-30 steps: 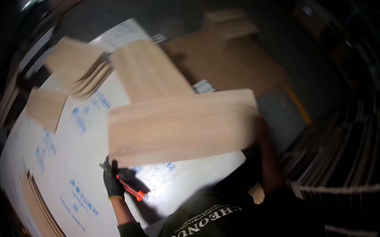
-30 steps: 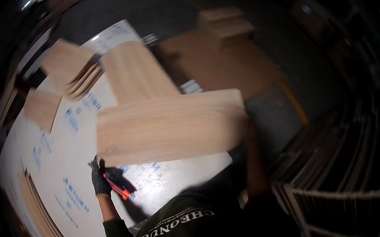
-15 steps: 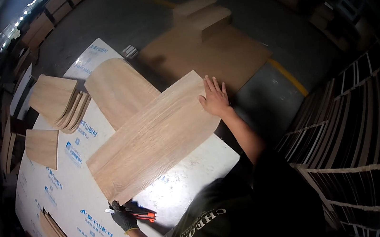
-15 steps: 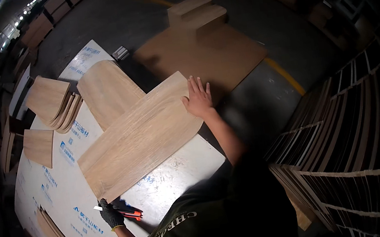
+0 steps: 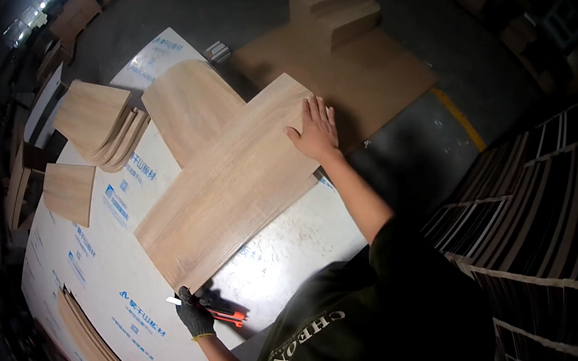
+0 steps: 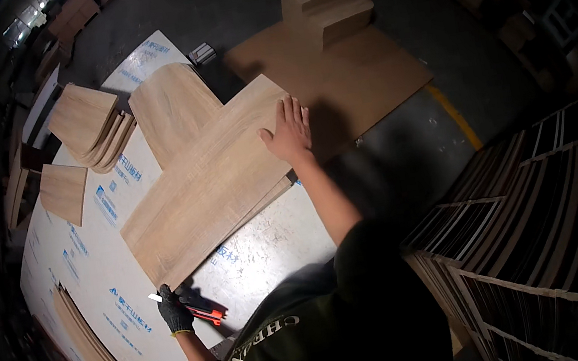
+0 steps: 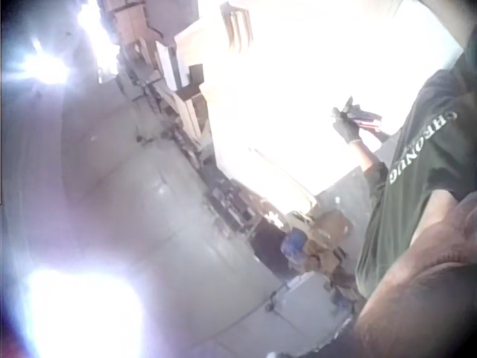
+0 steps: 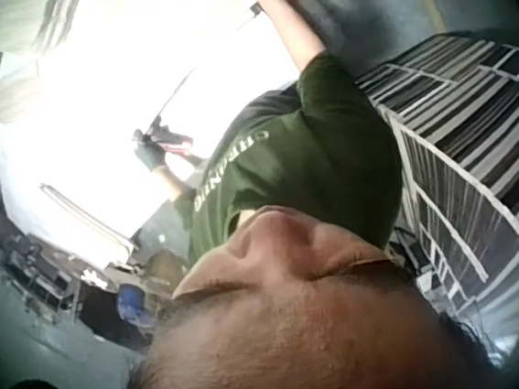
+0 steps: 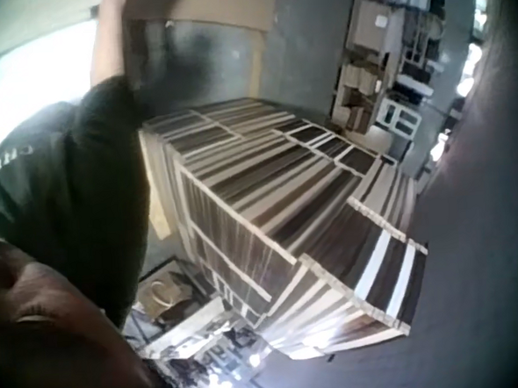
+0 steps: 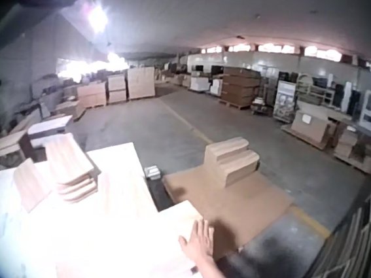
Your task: The person is using a blade to shave or trim the edges of curved wooden boards.
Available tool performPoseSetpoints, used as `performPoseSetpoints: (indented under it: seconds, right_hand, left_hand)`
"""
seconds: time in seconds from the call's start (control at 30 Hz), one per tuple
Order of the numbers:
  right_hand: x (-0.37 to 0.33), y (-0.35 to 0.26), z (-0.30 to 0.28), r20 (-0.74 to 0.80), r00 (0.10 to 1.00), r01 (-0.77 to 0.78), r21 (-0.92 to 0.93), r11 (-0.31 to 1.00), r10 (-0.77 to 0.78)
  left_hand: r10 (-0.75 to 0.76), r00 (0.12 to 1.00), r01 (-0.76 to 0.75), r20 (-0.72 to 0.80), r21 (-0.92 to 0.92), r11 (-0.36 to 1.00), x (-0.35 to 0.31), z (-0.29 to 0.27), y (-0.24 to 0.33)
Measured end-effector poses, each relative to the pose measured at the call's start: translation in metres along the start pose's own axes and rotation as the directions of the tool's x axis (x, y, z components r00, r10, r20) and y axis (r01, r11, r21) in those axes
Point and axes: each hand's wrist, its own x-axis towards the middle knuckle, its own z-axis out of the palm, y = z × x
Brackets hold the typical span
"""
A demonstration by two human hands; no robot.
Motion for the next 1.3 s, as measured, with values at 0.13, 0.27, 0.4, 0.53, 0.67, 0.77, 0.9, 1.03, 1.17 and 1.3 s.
performPoseSetpoints:
  seconds: [0.13,0.27,0.4,0.53,0.67,0.77,0.9,1.03,1.17,1.3]
  right_hand:
    - [-0.054,-0.007,-0.006,-0.04,0.997,-0.063,-0.043,0.997,0.061]
    - [-0.086,-0.02,-0.016,0.076,0.983,0.173,-0.075,0.982,-0.167]
    - [-0.112,-0.043,-0.019,0.202,0.89,0.403,0.072,0.912,-0.409]
    - [-0.145,-0.083,-0.012,0.335,0.688,0.633,0.158,0.758,-0.644]
    - [-0.183,-0.138,-0.001,0.409,0.441,0.747,0.327,0.579,-0.799]
    - [-0.2,-0.172,0.01,0.405,0.303,0.787,0.404,0.467,-0.862]
    - [-0.206,-0.215,0.026,0.356,0.142,0.821,0.479,0.31,-0.924]
    - [-0.209,-0.249,0.039,0.327,0.026,0.879,0.443,0.177,-0.945]
    - [-0.208,-0.263,0.045,0.345,-0.013,0.898,0.417,0.141,-0.938]
    - [-0.213,-0.251,0.048,0.384,-0.012,0.874,0.452,0.177,-0.923]
  left_hand:
    - [0.01,1.0,-0.011,0.011,0.049,0.999,-0.007,0.005,0.007]
    - [0.015,1.0,-0.015,0.001,0.011,1.0,-0.001,0.002,0.002]
    - [0.053,0.996,-0.053,-0.074,-0.003,0.999,0.01,-0.009,-0.007]
    - [0.021,0.991,-0.025,-0.131,-0.032,0.999,-0.006,0.017,0.005]
    - [-0.075,0.994,0.037,-0.081,-0.39,0.92,-0.002,-0.019,-0.028]
    - [-0.024,0.995,-0.025,-0.093,-0.491,0.871,-0.008,-0.018,-0.029]
    - [-0.054,0.984,-0.03,-0.172,-0.453,0.891,-0.012,-0.015,-0.024]
    - [-0.06,0.979,-0.037,-0.197,-0.454,0.89,-0.019,-0.009,-0.018]
    - [-0.076,0.972,-0.042,-0.223,-0.482,0.875,-0.012,-0.016,-0.031]
    - [-0.05,0.959,-0.072,-0.279,-0.409,0.909,-0.01,-0.014,-0.038]
